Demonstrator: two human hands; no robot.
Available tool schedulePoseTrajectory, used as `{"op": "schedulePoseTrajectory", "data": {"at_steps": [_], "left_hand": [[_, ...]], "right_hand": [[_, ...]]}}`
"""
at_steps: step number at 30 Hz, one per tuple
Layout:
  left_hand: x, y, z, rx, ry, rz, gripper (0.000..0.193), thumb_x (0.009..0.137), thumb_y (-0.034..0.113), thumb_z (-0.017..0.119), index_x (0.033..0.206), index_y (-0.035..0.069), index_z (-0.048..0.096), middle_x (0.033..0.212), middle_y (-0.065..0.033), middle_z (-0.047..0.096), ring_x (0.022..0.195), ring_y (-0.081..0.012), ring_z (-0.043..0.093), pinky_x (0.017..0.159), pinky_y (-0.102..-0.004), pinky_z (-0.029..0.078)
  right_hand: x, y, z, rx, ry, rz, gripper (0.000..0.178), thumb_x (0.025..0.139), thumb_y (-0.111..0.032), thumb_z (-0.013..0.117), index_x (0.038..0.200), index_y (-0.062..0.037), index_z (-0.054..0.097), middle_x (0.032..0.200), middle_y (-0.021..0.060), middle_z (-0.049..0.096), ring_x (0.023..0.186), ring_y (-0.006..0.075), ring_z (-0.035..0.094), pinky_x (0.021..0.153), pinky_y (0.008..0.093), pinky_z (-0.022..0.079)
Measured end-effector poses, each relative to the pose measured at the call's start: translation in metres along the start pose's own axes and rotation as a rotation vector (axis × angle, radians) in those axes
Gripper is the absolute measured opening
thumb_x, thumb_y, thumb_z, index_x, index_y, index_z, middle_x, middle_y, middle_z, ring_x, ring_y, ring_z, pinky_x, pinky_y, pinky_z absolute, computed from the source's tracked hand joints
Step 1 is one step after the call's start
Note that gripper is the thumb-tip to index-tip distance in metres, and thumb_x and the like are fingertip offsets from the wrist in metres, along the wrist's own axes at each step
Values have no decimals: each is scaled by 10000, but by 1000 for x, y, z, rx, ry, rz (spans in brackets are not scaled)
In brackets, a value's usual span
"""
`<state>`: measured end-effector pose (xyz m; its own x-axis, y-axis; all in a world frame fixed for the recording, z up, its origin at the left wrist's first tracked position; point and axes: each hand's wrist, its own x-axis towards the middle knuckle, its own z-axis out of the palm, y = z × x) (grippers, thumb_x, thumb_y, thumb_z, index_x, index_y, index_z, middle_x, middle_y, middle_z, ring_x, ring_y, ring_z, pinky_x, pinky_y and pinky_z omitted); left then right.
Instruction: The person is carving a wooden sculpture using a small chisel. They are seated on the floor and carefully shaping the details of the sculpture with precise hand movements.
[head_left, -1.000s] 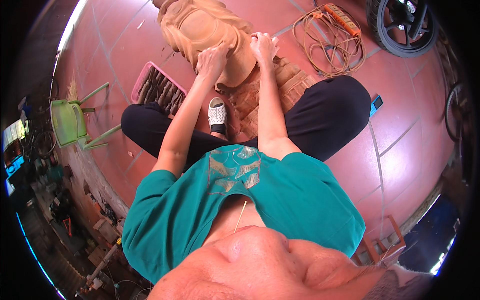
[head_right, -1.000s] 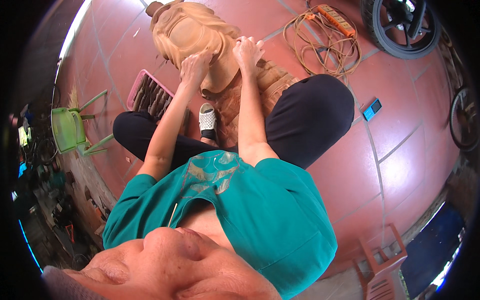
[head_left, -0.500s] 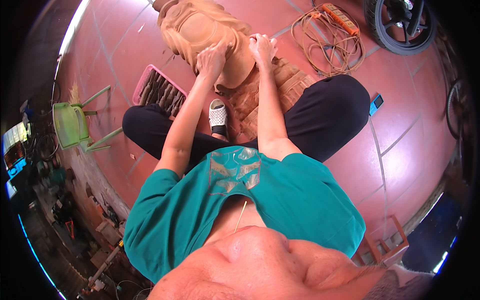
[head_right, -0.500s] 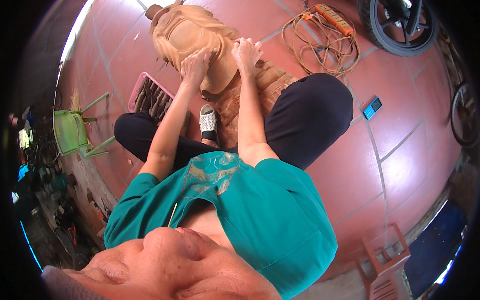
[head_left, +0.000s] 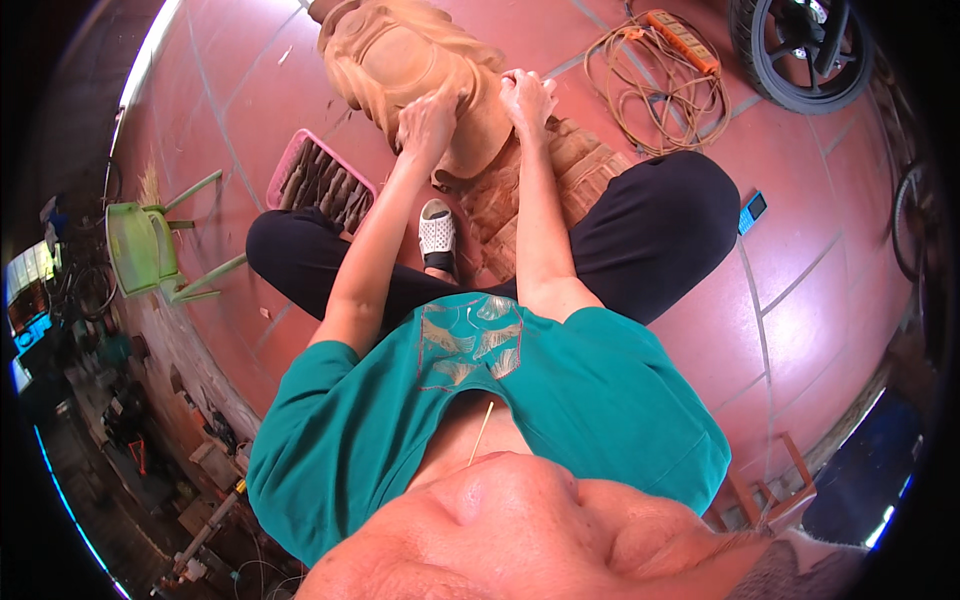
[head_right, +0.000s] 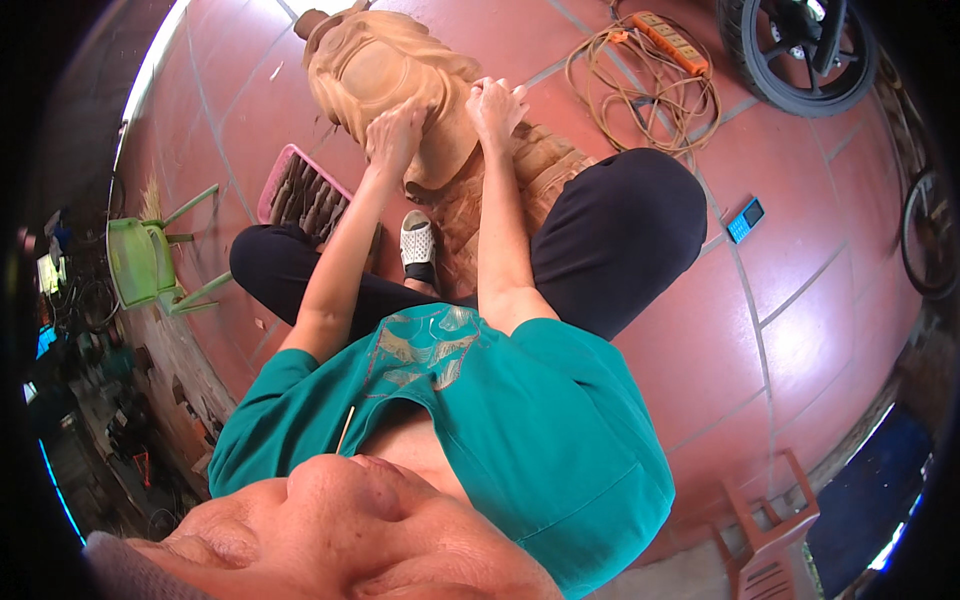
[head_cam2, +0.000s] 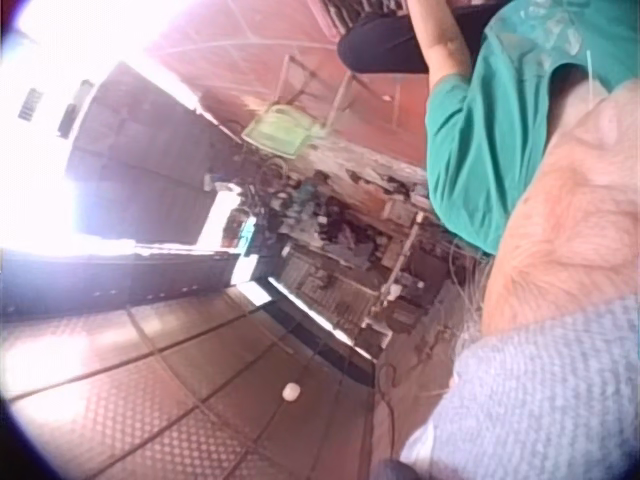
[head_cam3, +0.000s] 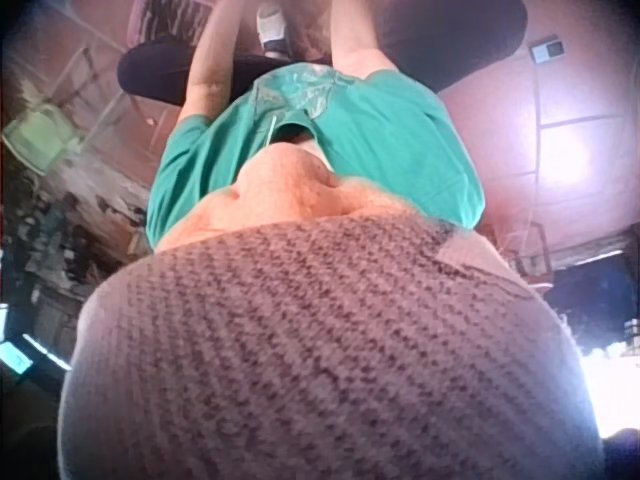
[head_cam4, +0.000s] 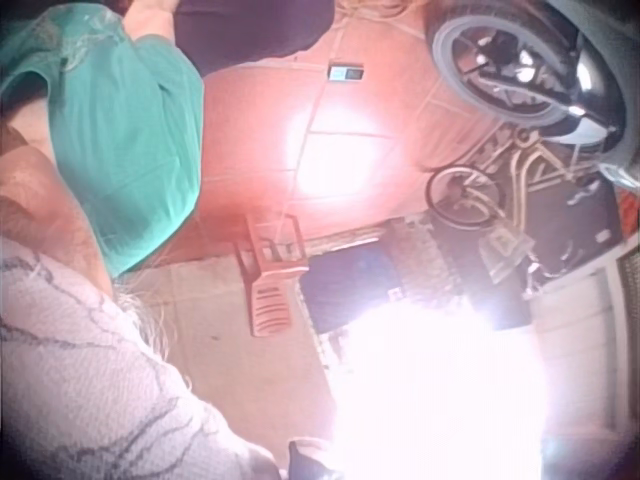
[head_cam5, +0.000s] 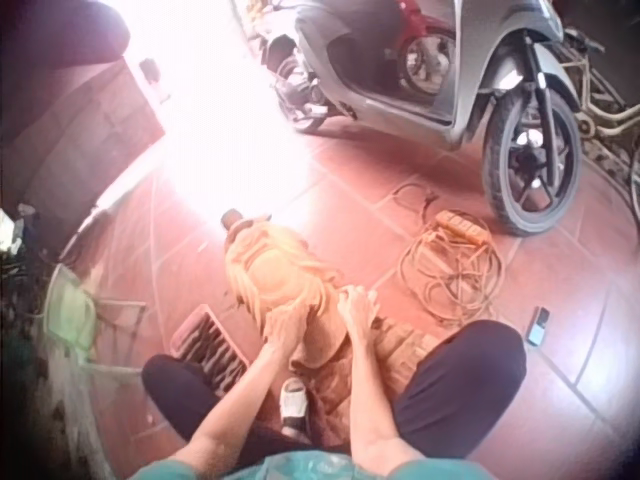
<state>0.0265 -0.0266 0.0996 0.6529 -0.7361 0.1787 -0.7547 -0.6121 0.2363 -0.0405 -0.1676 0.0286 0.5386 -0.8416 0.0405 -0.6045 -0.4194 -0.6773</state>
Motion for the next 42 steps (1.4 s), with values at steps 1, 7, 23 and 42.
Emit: {"op": "schedulePoseTrajectory", "data": {"at_steps": [1, 7, 23, 42], "left_hand": [[9, 1, 2, 38, -15, 10, 239, 942, 247, 489, 890, 83, 655, 827, -188, 686, 780, -369, 676, 688, -477, 516], [29, 12, 3, 8, -92, -17, 220, 917, 233, 516, 870, 64, 649, 804, -199, 680, 778, -377, 673, 700, -484, 506], [23, -9, 9, -37, 16, -99, 216, 920, 253, 533, 889, 77, 654, 843, -186, 682, 812, -385, 663, 722, -503, 501], [22, -18, 16, -65, 86, -75, 267, 943, 284, 498, 847, 79, 640, 810, -188, 674, 798, -393, 662, 704, -508, 508]], "right_hand": [[0, -1, 0, -2, -35, 10, 202, 872, -272, 554, 956, -211, 727, 1055, 32, 669, 1101, 324, 502, 884, 513, 400], [5, 10, -2, 44, -82, 34, 231, 883, -316, 544, 1002, -237, 726, 1113, 23, 667, 1140, 327, 496, 935, 507, 397], [5, 6, 5, 24, -46, -15, 209, 873, -305, 568, 972, -220, 732, 1064, 32, 677, 1106, 330, 503, 920, 493, 401], [1, 2, -2, 23, -40, -27, 213, 839, -318, 599, 963, -199, 724, 1034, 35, 677, 1098, 329, 502, 898, 504, 393]]}}
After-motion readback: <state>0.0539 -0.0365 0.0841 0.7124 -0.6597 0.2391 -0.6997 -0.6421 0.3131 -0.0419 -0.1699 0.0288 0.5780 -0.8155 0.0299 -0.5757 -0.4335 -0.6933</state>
